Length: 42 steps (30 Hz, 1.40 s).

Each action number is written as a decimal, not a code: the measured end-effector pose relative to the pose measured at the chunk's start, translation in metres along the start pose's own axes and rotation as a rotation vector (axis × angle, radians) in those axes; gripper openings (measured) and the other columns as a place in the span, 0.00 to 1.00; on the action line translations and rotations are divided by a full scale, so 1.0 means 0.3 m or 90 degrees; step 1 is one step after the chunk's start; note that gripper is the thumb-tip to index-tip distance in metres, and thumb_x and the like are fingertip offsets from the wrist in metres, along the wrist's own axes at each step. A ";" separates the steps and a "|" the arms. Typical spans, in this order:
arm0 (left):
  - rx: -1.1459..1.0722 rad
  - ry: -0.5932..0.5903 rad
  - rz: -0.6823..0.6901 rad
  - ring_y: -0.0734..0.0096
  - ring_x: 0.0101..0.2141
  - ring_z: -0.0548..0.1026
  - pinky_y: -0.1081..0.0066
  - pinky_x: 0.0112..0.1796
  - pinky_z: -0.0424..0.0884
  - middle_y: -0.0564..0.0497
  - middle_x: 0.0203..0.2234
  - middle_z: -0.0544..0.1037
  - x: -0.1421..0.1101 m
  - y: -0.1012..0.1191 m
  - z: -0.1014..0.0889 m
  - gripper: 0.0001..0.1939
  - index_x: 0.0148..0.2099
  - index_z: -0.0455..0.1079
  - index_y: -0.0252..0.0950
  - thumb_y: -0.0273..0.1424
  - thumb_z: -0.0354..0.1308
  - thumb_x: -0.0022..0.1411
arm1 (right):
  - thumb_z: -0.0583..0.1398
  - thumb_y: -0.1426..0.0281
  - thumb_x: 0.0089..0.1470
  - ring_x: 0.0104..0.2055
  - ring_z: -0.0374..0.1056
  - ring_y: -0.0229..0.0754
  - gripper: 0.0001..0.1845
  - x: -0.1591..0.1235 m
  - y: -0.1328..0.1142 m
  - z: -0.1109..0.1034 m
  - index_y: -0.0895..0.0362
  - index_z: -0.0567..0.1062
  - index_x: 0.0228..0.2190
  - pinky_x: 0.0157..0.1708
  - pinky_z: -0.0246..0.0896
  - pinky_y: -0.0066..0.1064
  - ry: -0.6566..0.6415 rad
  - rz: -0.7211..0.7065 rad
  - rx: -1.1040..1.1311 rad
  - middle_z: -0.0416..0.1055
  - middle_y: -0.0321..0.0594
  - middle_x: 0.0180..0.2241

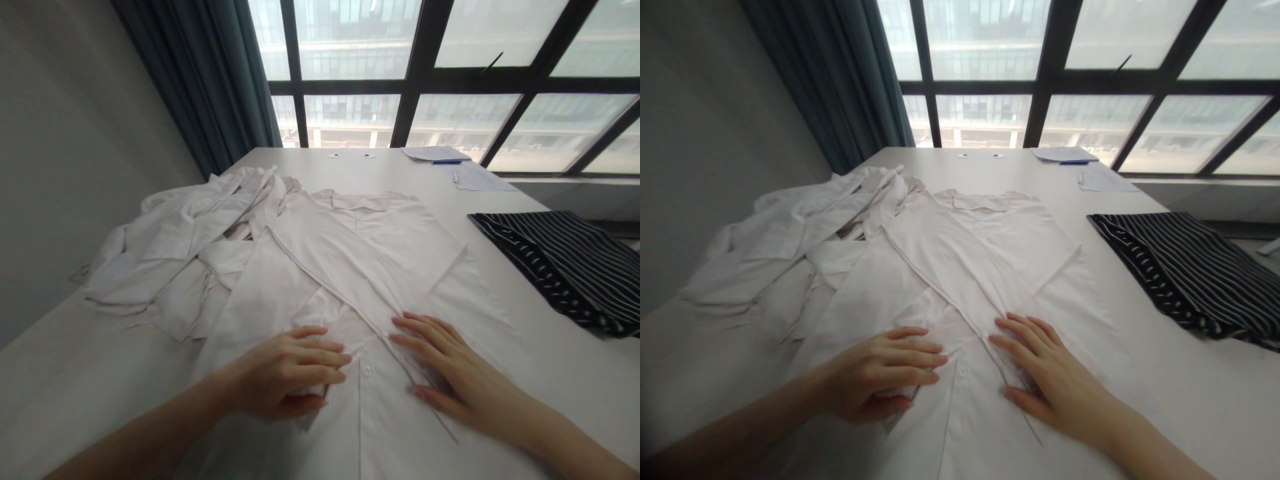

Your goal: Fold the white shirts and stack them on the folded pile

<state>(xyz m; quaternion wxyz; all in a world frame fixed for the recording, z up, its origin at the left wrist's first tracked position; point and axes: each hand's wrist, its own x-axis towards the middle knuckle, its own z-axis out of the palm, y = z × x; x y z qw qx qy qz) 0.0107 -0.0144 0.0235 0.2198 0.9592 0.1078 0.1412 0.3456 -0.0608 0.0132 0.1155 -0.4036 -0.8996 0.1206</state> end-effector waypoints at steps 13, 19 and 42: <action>-0.126 0.048 -0.100 0.64 0.56 0.73 0.59 0.65 0.50 0.48 0.49 0.79 -0.011 -0.040 0.009 0.11 0.45 0.77 0.42 0.40 0.60 0.66 | 0.57 0.59 0.62 0.67 0.51 0.51 0.29 0.001 0.001 0.000 0.48 0.62 0.63 0.62 0.54 0.52 -0.010 0.002 -0.008 0.59 0.46 0.65; -0.112 0.030 -0.118 0.62 0.59 0.69 0.53 0.66 0.37 0.51 0.48 0.80 -0.015 -0.036 -0.010 0.11 0.46 0.77 0.46 0.43 0.58 0.66 | 0.58 0.60 0.61 0.67 0.52 0.51 0.30 0.001 0.002 -0.001 0.48 0.63 0.63 0.62 0.54 0.52 -0.003 -0.003 0.001 0.59 0.46 0.64; -0.146 -0.112 -0.137 0.56 0.66 0.55 0.49 0.65 0.37 0.48 0.64 0.64 0.004 0.001 -0.069 0.27 0.66 0.61 0.50 0.40 0.58 0.67 | 0.52 0.56 0.65 0.70 0.41 0.52 0.37 -0.015 -0.004 0.030 0.42 0.42 0.68 0.64 0.49 0.55 -0.081 -0.019 -0.084 0.44 0.39 0.70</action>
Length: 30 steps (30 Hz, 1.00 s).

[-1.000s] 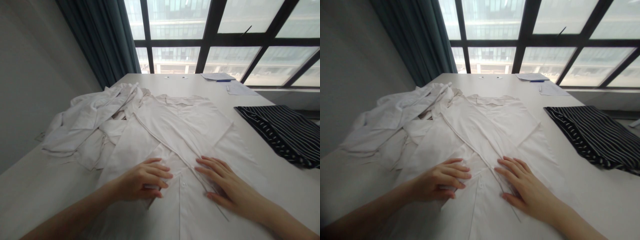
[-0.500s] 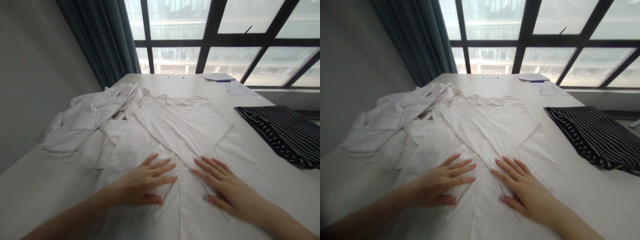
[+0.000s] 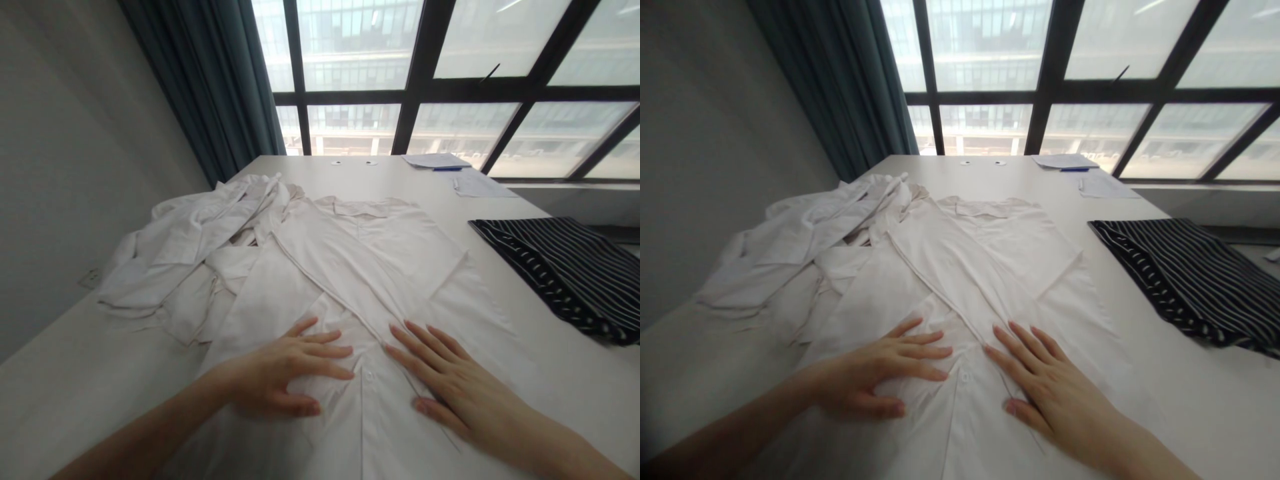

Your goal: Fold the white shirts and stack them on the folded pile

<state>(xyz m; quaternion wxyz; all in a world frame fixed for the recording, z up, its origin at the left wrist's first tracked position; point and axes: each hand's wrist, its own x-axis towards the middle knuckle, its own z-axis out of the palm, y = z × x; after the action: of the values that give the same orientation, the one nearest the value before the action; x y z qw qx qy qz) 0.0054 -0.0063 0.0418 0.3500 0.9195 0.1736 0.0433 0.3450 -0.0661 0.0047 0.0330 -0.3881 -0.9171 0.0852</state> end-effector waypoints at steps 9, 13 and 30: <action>-0.151 0.161 -0.045 0.65 0.52 0.76 0.60 0.65 0.46 0.49 0.51 0.79 -0.004 -0.038 -0.001 0.16 0.57 0.71 0.40 0.33 0.53 0.70 | 0.54 0.55 0.64 0.70 0.40 0.55 0.31 -0.007 0.017 -0.076 0.38 0.54 0.66 0.66 0.42 0.55 -0.122 0.081 0.229 0.45 0.34 0.69; 0.037 0.191 -0.088 0.66 0.60 0.68 0.58 0.65 0.44 0.49 0.56 0.74 0.005 -0.058 -0.030 0.18 0.60 0.66 0.42 0.29 0.52 0.69 | 0.56 0.57 0.63 0.69 0.47 0.52 0.27 -0.020 0.037 -0.114 0.37 0.62 0.63 0.64 0.52 0.49 -0.084 0.084 0.266 0.55 0.33 0.67; 0.419 0.288 -0.424 0.53 0.65 0.57 0.45 0.61 0.52 0.42 0.67 0.58 0.317 -0.499 -0.222 0.24 0.67 0.58 0.41 0.37 0.46 0.71 | 0.57 0.66 0.55 0.59 0.62 0.65 0.30 0.485 0.806 -0.116 0.67 0.66 0.57 0.53 0.58 0.57 0.329 0.615 0.078 0.68 0.65 0.54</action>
<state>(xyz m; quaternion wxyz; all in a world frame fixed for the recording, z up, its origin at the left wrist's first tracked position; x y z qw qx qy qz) 0.0378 0.1727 -0.0108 -0.0093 0.8432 0.5328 0.0703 0.4188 0.2083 -0.0059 0.2365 -0.7707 -0.5899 0.0462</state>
